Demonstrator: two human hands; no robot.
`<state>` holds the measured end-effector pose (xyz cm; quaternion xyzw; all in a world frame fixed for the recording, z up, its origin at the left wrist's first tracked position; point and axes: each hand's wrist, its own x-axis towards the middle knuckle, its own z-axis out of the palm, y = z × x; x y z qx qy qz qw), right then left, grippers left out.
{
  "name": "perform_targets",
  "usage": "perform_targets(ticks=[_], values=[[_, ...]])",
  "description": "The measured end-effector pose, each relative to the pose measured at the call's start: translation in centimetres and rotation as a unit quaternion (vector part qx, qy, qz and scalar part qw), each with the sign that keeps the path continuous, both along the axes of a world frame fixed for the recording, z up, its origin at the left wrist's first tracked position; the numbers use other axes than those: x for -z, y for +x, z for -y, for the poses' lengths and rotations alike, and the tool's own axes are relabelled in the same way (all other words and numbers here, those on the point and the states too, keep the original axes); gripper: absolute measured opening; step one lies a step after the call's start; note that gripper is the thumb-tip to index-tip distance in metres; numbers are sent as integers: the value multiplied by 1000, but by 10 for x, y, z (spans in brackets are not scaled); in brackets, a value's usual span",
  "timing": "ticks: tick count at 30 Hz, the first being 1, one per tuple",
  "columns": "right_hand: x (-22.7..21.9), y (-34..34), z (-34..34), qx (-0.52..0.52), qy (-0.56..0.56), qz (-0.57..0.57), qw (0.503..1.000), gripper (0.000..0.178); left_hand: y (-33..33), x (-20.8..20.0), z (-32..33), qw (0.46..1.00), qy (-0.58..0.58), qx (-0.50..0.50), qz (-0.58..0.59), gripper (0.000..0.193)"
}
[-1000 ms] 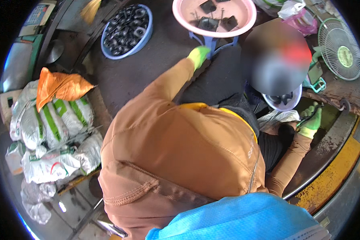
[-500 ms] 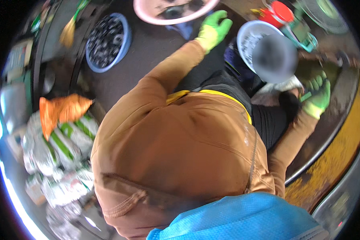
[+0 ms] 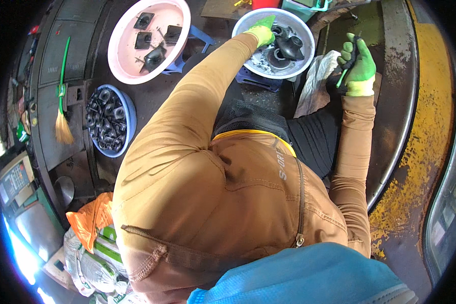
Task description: The person picks black plastic components from a white bowl, inspects them by hand, and places them into a pink basin. The person repeats this process with several components, handling them one at a time.
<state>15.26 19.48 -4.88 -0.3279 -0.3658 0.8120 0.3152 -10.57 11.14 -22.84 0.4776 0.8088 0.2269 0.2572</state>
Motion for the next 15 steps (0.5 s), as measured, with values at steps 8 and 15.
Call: perform_targets(ticks=[8,15], values=[[2,-11,6,-9,28,23,999,25,-24,-15,19,992,113,36,41,57],[27,-40,38,-78,225,219,946,32,-9,-119,79,879,470,39,68,50]])
